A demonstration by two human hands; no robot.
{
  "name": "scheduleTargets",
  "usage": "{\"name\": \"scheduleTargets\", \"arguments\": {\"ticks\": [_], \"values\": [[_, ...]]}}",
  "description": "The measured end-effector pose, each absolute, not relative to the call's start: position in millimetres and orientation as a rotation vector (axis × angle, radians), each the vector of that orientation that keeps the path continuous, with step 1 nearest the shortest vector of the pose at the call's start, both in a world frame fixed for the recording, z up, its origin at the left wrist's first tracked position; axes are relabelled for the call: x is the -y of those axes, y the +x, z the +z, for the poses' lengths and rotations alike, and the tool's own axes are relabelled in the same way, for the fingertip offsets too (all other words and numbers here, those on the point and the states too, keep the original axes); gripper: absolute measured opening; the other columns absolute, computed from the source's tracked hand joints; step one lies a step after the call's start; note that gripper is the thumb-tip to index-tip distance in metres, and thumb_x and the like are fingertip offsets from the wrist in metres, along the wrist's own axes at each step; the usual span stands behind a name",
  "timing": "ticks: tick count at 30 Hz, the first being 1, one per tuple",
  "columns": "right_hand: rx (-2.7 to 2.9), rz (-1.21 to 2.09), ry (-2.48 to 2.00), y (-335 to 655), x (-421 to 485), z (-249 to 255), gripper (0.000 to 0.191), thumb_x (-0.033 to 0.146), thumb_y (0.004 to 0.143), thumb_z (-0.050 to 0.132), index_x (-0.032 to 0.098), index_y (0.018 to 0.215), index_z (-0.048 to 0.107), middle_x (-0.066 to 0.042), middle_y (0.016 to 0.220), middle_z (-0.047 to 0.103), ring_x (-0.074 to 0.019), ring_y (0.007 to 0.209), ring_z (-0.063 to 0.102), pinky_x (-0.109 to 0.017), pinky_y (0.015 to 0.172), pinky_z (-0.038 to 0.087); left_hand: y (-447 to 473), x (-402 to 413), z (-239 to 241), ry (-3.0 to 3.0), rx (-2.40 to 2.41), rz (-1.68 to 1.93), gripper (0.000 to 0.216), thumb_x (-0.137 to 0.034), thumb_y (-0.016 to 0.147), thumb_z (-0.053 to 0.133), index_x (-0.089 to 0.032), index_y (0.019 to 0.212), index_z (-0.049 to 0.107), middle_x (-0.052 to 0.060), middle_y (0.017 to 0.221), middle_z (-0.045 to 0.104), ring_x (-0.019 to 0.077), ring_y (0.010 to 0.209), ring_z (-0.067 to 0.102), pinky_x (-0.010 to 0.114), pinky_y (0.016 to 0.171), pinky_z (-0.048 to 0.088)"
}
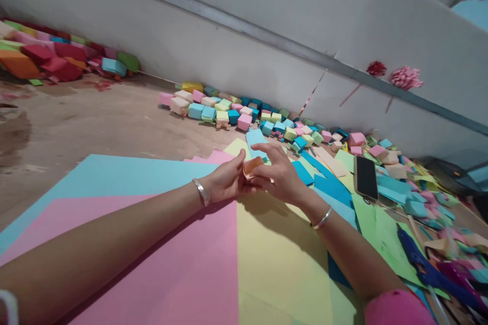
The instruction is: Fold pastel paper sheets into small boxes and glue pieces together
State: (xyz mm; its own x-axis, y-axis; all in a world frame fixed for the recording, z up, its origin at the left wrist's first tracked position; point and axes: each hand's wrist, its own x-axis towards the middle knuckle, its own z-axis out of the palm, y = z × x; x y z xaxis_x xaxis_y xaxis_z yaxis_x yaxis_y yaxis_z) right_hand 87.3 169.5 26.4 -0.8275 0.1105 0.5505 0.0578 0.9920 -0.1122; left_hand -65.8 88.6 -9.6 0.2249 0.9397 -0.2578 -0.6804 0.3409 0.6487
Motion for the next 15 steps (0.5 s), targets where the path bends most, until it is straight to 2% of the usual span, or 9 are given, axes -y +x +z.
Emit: {"name": "scheduleTargets", "arguments": {"ticks": [6,11,15], "values": [[2.544,0.202,-0.120,83.6,-169.9,16.3,0.017,0.024,0.087,0.062,0.023,0.072,0.071,-0.004,0.123,0.062,-0.0233,0.119,0.047,-0.041,0.098,0.041,-64.4,-88.6,-11.8,0.511,-0.745,1.170,0.045,-0.056,0.093,0.043,-0.014,0.091,0.058,0.006,0.079,0.064,0.0153,0.069,0.063,0.026,0.061,0.051],[2.512,0.219,-0.204,83.4,-177.5,11.7,0.016,0.025,0.084,0.065,0.021,0.069,0.070,-0.007,0.123,0.061,-0.0244,0.118,0.048,-0.042,0.096,0.042,-62.9,-85.9,-4.7,0.679,-0.876,1.266,0.053,-0.065,0.085,0.049,-0.015,0.095,0.062,0.007,0.086,0.064,0.0171,0.075,0.062,0.032,0.069,0.054],[2.498,0.249,-0.217,82.0,-183.6,5.2,0.014,0.027,0.085,0.064,0.021,0.075,0.071,-0.009,0.122,0.060,-0.0246,0.115,0.050,-0.042,0.096,0.043,-59.4,-83.7,-4.9,0.916,-1.211,1.412,0.040,-0.050,0.079,0.067,-0.017,0.102,0.066,0.005,0.091,0.066,0.0188,0.085,0.062,0.032,0.077,0.051]]}}
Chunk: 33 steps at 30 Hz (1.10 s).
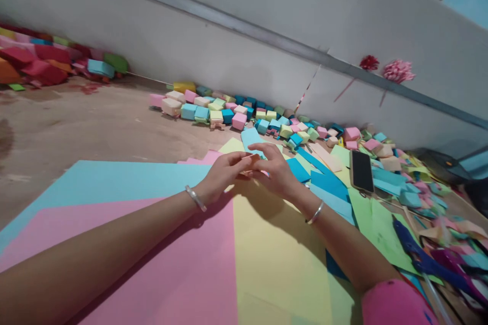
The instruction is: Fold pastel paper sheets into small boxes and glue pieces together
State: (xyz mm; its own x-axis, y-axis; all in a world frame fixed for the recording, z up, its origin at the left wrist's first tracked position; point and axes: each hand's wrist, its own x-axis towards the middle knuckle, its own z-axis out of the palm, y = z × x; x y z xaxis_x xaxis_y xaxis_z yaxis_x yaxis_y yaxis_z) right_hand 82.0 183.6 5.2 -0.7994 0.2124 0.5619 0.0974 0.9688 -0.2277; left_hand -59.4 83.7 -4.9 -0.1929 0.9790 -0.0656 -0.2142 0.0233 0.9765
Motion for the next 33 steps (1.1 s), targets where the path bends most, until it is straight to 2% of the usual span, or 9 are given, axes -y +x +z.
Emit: {"name": "scheduleTargets", "arguments": {"ticks": [4,8,14,19,20,22,25,28,33], "values": [[2.596,0.312,-0.305,79.3,-180.1,-0.1,0.010,0.025,0.085,0.063,0.021,0.079,0.070,-0.009,0.126,0.058,-0.0243,0.112,0.053,-0.040,0.093,0.045,-59.7,-82.6,-9.8,1.137,-1.560,1.372,0.032,-0.044,0.082,0.060,-0.016,0.095,0.072,0.006,0.087,0.070,0.0200,0.081,0.062,0.028,0.069,0.047],[2.635,0.475,-0.509,76.2,-167.5,6.7,0.011,0.019,0.086,0.054,0.019,0.086,0.066,-0.008,0.113,0.064,-0.0224,0.103,0.058,-0.037,0.087,0.047,-61.5,-80.8,-9.1,1.281,-1.672,1.334,0.035,-0.043,0.084,0.053,-0.015,0.087,0.074,0.005,0.077,0.069,0.0187,0.072,0.060,0.025,0.058,0.042],[2.574,0.651,-0.585,75.9,-161.9,15.1,0.017,0.017,0.089,0.044,0.019,0.094,0.061,-0.007,0.109,0.064,-0.0192,0.099,0.059,-0.033,0.084,0.048,-62.2,-82.0,-10.9,1.196,-1.647,1.391,0.037,-0.043,0.082,0.056,-0.016,0.101,0.074,0.007,0.083,0.071,0.0208,0.076,0.062,0.027,0.059,0.043],[2.483,0.423,-0.562,81.0,-173.1,10.8,0.013,0.016,0.089,0.049,0.020,0.087,0.061,-0.009,0.121,0.059,-0.0219,0.112,0.055,-0.037,0.092,0.047,-64.8,-86.8,-14.2,1.105,-1.648,1.580,0.050,-0.042,0.078,0.064,-0.020,0.124,0.061,0.010,0.123,0.064,0.0242,0.102,0.061,0.031,0.073,0.051],[2.400,0.351,-0.566,82.9,-176.0,12.8,0.013,0.015,0.088,0.051,0.019,0.083,0.062,-0.010,0.123,0.058,-0.0230,0.113,0.054,-0.039,0.094,0.047,-64.9,-86.7,-13.4,1.090,-1.670,1.644,0.051,-0.042,0.079,0.064,-0.020,0.124,0.059,0.010,0.125,0.062,0.0233,0.102,0.060,0.030,0.072,0.051],[2.210,0.266,-0.578,87.3,-181.5,20.5,0.011,0.015,0.087,0.055,0.018,0.078,0.062,-0.012,0.121,0.056,-0.0236,0.111,0.054,-0.042,0.096,0.047,-63.0,-84.0,-10.3,1.162,-1.737,1.666,0.038,-0.041,0.083,0.059,-0.019,0.114,0.061,0.008,0.110,0.066,0.0197,0.090,0.062,0.027,0.064,0.050],[2.029,0.304,-0.574,93.3,-185.6,34.1,0.006,0.016,0.084,0.061,0.019,0.079,0.063,-0.011,0.115,0.054,-0.0217,0.104,0.056,-0.037,0.082,0.054,-54.1,-74.6,-4.6,1.684,-1.654,1.384,0.020,-0.033,0.088,0.052,-0.017,0.089,0.066,0.003,0.080,0.067,0.0152,0.069,0.059,0.026,0.061,0.046],[2.032,0.413,-0.544,94.8,-183.4,37.9,0.005,0.016,0.082,0.062,0.020,0.080,0.063,-0.010,0.111,0.054,-0.0204,0.102,0.056,-0.029,0.066,0.055,-41.8,-64.8,-3.6,2.350,-1.237,0.992,0.017,-0.022,0.087,0.051,-0.018,0.084,0.067,0.005,0.087,0.069,0.0177,0.079,0.061,0.030,0.072,0.047],[2.311,0.509,-0.433,83.5,-178.7,23.8,0.010,0.011,0.081,0.059,0.020,0.077,0.062,-0.009,0.109,0.056,-0.0204,0.099,0.058,-0.030,0.069,0.054,-35.4,-63.7,-11.5,2.646,-0.960,0.676,0.010,-0.012,0.078,0.057,-0.017,0.080,0.065,0.007,0.092,0.071,0.0216,0.087,0.063,0.034,0.079,0.049]]}}
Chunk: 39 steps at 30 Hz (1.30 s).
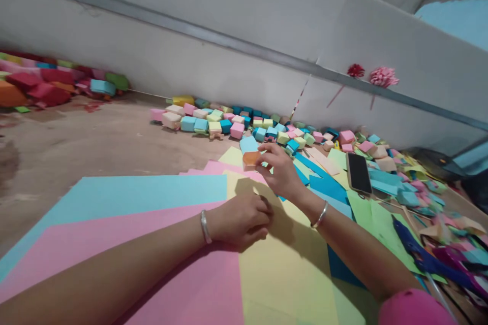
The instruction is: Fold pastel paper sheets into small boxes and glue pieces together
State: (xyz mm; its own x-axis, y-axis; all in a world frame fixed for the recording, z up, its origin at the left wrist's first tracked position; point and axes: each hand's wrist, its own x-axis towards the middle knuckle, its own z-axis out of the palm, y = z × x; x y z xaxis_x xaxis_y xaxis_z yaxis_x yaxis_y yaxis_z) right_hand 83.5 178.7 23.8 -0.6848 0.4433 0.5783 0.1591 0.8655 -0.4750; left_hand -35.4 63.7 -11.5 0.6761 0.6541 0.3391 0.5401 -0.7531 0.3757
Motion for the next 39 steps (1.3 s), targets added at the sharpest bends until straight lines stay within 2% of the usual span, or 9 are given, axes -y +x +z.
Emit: {"name": "scheduleTargets", "arguments": {"ticks": [7,11,14,16,18,25,28,33,39], "values": [[2.424,0.524,-0.473,22.1,-187.8,1.3,0.008,0.010,0.080,0.061,0.018,0.076,0.063,-0.009,0.105,0.058,-0.0191,0.098,0.057,-0.033,0.086,0.048,-39.6,-67.6,-16.6,2.586,-0.973,0.747,0.014,-0.009,0.077,0.058,-0.018,0.082,0.067,0.004,0.096,0.073,0.0207,0.093,0.065,0.031,0.083,0.049],[2.463,0.510,-0.565,-14.3,-188.6,-13.2,0.011,0.008,0.080,0.059,0.017,0.077,0.065,-0.007,0.102,0.059,-0.0192,0.098,0.057,-0.033,0.086,0.048,-39.6,-67.3,-16.8,2.595,-0.975,0.758,0.015,-0.008,0.077,0.058,-0.019,0.079,0.068,0.004,0.090,0.073,0.0201,0.087,0.065,0.029,0.073,0.049],[2.456,0.489,-0.535,-9.2,-192.7,-8.7,0.027,0.009,0.080,0.059,0.017,0.104,0.067,-0.010,0.118,0.058,-0.0206,0.108,0.056,-0.033,0.088,0.049,-40.3,-67.5,-16.9,2.580,-0.968,0.769,0.017,-0.007,0.076,0.059,-0.019,0.082,0.069,0.005,0.092,0.073,0.0205,0.089,0.065,0.029,0.075,0.049],[2.435,0.442,-0.538,12.8,-201.2,1.7,0.047,0.008,0.082,0.057,0.019,0.127,0.057,-0.011,0.132,0.052,-0.0215,0.118,0.051,-0.034,0.090,0.049,-40.7,-67.6,-17.4,2.567,-0.960,0.783,0.019,-0.007,0.076,0.058,-0.019,0.085,0.070,0.006,0.097,0.073,0.0205,0.092,0.066,0.029,0.078,0.048],[2.484,0.291,-0.659,44.0,-213.6,12.2,0.047,0.010,0.085,0.054,0.020,0.131,0.054,-0.013,0.132,0.055,-0.0218,0.111,0.056,-0.038,0.091,0.049,-41.0,-67.7,-18.2,2.568,-0.968,0.780,0.018,-0.008,0.076,0.058,-0.020,0.083,0.070,0.005,0.098,0.073,0.0200,0.090,0.066,0.029,0.077,0.048],[2.829,0.074,-0.850,119.6,-229.9,1.4,0.035,0.029,0.076,0.074,0.016,0.108,0.067,-0.012,0.109,0.067,-0.0244,0.104,0.061,-0.033,0.087,0.047,-42.1,-69.9,-22.6,2.581,-0.952,0.776,0.018,-0.009,0.075,0.058,-0.021,0.081,0.070,0.004,0.100,0.073,0.0194,0.092,0.066,0.029,0.080,0.048],[2.860,0.007,-0.865,118.3,-221.3,-10.8,0.010,0.020,0.084,0.062,0.015,0.086,0.070,-0.012,0.092,0.070,-0.0234,0.096,0.062,-0.031,0.083,0.044,-44.2,-70.7,-23.6,2.562,-0.959,0.817,0.017,-0.011,0.077,0.058,-0.021,0.080,0.071,0.005,0.098,0.074,0.0185,0.090,0.066,0.028,0.079,0.049],[2.742,-0.059,-0.877,120.4,-213.3,-2.4,0.022,0.004,0.084,0.047,0.013,0.080,0.066,-0.016,0.096,0.067,-0.0251,0.099,0.057,-0.035,0.086,0.038,-49.3,-72.2,-21.7,2.490,-1.123,0.912,0.017,-0.019,0.081,0.056,-0.018,0.075,0.072,0.007,0.084,0.072,0.0178,0.081,0.065,0.028,0.072,0.047],[2.439,0.107,-0.919,153.0,-207.8,35.1,0.022,0.013,0.089,0.039,0.016,0.083,0.060,-0.010,0.085,0.061,-0.0219,0.086,0.054,-0.033,0.077,0.039,-55.4,-81.2,-22.1,2.221,-1.515,1.185,0.036,-0.037,0.083,0.059,-0.018,0.053,0.056,0.004,0.061,0.056,0.0180,0.067,0.053,0.031,0.063,0.038]]}}
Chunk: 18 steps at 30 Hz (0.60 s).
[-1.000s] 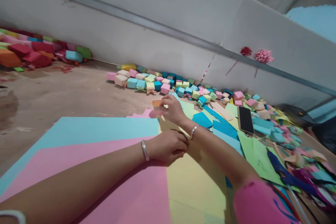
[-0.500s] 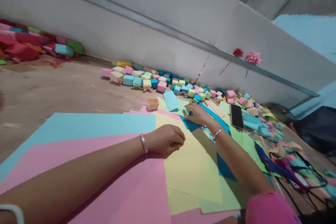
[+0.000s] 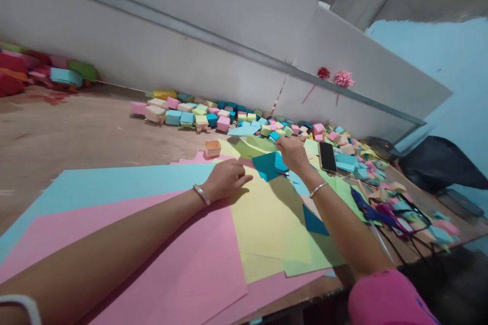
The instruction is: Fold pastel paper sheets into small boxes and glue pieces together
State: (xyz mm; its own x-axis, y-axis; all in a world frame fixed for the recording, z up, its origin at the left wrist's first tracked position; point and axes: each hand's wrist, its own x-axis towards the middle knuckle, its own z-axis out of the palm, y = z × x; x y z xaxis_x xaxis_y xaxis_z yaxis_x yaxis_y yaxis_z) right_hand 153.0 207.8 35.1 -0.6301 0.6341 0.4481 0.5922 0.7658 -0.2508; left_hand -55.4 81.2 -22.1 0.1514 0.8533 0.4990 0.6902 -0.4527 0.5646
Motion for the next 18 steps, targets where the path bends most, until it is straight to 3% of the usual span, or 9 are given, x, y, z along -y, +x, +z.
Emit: {"name": "scheduleTargets", "arguments": {"ticks": [4,7,10,12,15,18], "values": [[2.276,0.392,-0.834,172.8,-195.5,48.3,0.014,0.027,0.088,0.045,0.020,0.083,0.056,-0.003,0.078,0.058,-0.0166,0.074,0.052,-0.029,0.070,0.041,-60.8,-90.3,-22.3,1.892,-1.692,1.440,0.034,-0.048,0.072,0.070,-0.019,0.066,0.053,0.003,0.069,0.052,0.0195,0.073,0.052,0.032,0.067,0.042],[2.158,0.643,-0.777,179.8,-187.0,48.7,0.019,0.039,0.087,0.048,0.021,0.084,0.053,0.000,0.076,0.055,-0.0142,0.070,0.052,-0.027,0.066,0.045,-62.3,-93.0,-20.3,1.709,-1.617,1.519,0.047,-0.051,0.067,0.073,-0.017,0.095,0.058,0.009,0.101,0.059,0.0230,0.095,0.057,0.033,0.075,0.049],[2.048,0.863,-0.750,180.2,-183.4,42.6,0.027,0.048,0.085,0.050,0.021,0.084,0.051,0.001,0.074,0.053,-0.0125,0.068,0.054,-0.027,0.065,0.049,-61.8,-90.5,-17.2,1.568,-1.513,1.530,0.064,-0.053,0.071,0.067,-0.016,0.122,0.051,0.015,0.125,0.053,0.0231,0.105,0.058,0.034,0.080,0.052],[1.983,0.975,-0.748,178.3,-183.2,35.6,0.030,0.051,0.082,0.053,0.021,0.083,0.050,0.002,0.073,0.054,-0.0118,0.067,0.055,-0.027,0.066,0.051,-61.8,-87.5,-15.3,1.489,-1.479,1.508,0.072,-0.052,0.073,0.066,-0.015,0.130,0.046,0.016,0.121,0.057,0.0209,0.091,0.064,0.033,0.073,0.054],[1.903,1.087,-0.775,174.9,-182.9,23.5,0.032,0.052,0.078,0.057,0.020,0.080,0.052,0.003,0.071,0.055,-0.0106,0.064,0.056,-0.027,0.064,0.052,-62.1,-84.4,-13.6,1.409,-1.434,1.449,0.077,-0.046,0.067,0.072,-0.012,0.132,0.046,0.008,0.090,0.066,0.0151,0.061,0.060,0.029,0.056,0.050],[1.851,1.139,-0.831,175.2,-179.8,16.6,0.030,0.048,0.073,0.062,0.019,0.076,0.055,0.003,0.066,0.057,-0.0099,0.060,0.056,-0.025,0.060,0.051,-61.6,-84.5,-13.2,1.378,-1.392,1.427,0.069,-0.038,0.063,0.075,-0.012,0.124,0.054,0.002,0.076,0.064,0.0133,0.057,0.057,0.025,0.052,0.045]]}}
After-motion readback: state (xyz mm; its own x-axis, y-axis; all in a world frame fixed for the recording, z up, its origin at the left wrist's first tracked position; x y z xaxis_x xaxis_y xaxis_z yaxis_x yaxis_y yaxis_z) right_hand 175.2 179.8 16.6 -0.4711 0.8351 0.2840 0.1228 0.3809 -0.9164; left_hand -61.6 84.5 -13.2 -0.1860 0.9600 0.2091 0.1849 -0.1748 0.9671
